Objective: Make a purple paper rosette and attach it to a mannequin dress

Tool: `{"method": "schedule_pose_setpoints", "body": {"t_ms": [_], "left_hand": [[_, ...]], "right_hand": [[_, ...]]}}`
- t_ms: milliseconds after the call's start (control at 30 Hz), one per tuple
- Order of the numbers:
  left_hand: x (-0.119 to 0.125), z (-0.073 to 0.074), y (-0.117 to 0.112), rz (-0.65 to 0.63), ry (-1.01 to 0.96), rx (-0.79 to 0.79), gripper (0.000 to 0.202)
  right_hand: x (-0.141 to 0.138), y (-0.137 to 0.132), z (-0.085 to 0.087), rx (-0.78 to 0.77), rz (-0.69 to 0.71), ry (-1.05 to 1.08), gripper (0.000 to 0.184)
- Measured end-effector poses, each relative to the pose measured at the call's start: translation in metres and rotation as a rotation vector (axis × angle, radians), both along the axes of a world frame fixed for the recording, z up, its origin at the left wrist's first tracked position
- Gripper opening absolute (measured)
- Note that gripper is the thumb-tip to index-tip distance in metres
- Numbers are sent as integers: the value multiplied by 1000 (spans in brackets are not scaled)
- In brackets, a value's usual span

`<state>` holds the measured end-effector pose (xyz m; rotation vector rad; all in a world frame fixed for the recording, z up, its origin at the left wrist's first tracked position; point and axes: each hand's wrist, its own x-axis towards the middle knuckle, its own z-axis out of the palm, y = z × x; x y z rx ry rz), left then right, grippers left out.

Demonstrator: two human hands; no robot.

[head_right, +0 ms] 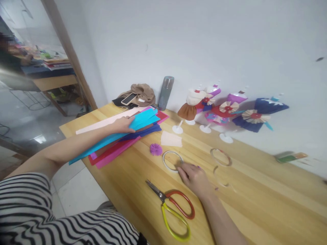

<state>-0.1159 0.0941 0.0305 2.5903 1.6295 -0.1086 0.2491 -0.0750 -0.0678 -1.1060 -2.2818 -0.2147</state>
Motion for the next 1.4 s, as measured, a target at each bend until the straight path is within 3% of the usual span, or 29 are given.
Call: {"method": "schedule_pose_setpoints", "body": {"t_ms": [67, 200, 267, 600, 767, 900, 1033, 1167, 1400], "left_hand": [[5, -8, -7, 7, 27, 14, 74], [9, -19, -4, 11, 68, 23, 38], [7, -18, 1, 34, 76, 34, 30], [-4, 23, 17, 140, 55, 185, 39], [6, 5, -1, 15, 66, 94, 41], [21, -13, -24, -2, 106, 66, 58], [32, -11, -37, -35, 88, 157, 66], [37, -10, -37, -135, 75, 59, 48], [31, -24, -15, -96, 39, 5, 32]], "right_hand": [[-1, 0, 1, 1, -1, -1, 27], [-2, 0, 2, 10, -4, 2, 25], [-3, 0, 3, 10, -7, 3, 26], [-1, -1, 2, 4, 4, 11, 24], [0, 0, 0, 4, 12, 11, 23], [0, -1, 2, 2, 6, 11, 25], [-1, -2, 5, -8, -8, 18, 28], [-1, -2, 5, -16, -42, 35, 31], [1, -5, 6, -47, -77, 69, 30]]}}
